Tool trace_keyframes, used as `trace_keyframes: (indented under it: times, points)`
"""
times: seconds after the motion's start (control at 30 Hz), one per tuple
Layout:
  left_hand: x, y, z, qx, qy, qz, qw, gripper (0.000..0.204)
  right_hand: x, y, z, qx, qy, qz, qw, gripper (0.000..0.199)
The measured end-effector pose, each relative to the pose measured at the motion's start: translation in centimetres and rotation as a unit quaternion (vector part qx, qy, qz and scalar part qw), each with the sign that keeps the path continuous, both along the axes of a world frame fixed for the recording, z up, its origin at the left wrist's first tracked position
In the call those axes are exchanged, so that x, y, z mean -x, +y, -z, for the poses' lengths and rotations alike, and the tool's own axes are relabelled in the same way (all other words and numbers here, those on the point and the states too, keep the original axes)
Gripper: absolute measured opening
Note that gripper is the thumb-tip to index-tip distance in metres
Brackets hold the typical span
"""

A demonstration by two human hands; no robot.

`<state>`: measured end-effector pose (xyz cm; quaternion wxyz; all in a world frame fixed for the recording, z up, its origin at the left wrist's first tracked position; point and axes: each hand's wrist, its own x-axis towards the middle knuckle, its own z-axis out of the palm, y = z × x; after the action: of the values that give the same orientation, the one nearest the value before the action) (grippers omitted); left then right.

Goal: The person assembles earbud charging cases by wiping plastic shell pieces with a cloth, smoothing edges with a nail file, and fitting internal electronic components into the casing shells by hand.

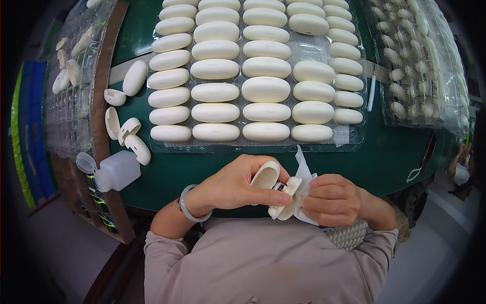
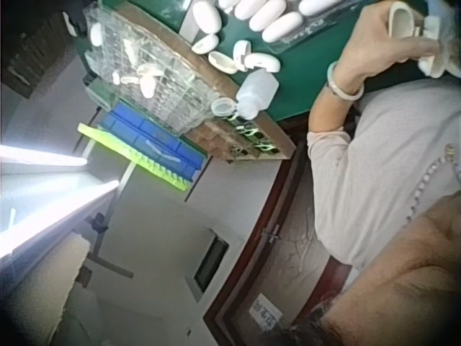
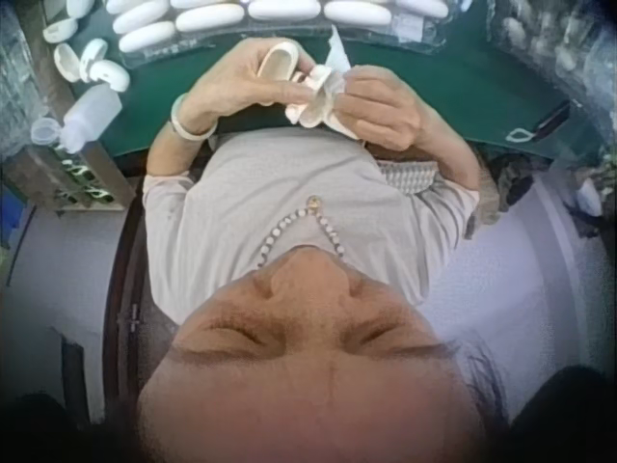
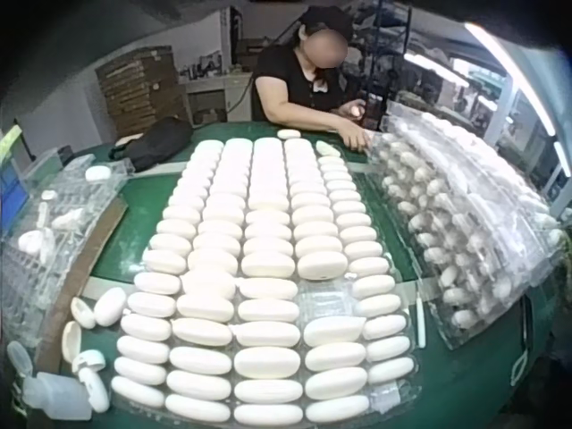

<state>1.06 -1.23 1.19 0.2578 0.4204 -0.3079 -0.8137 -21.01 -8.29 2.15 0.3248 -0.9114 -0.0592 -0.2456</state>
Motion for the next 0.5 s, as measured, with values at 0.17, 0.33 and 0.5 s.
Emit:
trace_keyframes:
  times: [0.17, 0.33, 0.5]
  points:
    - [-0.3, 0.1, -0.4, 0.019, 0.013, -0.045, 0.999, 0.033, 2.4, 0.7, 0.9, -0.036, -0.033, 0.234, 0.971, 0.031]
    - [-0.2, 0.0, -0.3, 0.016, 0.006, -0.049, 0.999, 0.032, 2.6, 1.5, 1.5, -0.098, -0.039, 0.312, 0.944, 0.032]
    - [-0.1, 0.0, -0.2, 0.018, -0.003, -0.043, 0.999, 0.031, 2.0, 1.8, 1.6, -0.112, -0.026, 0.314, 0.942, 0.033]
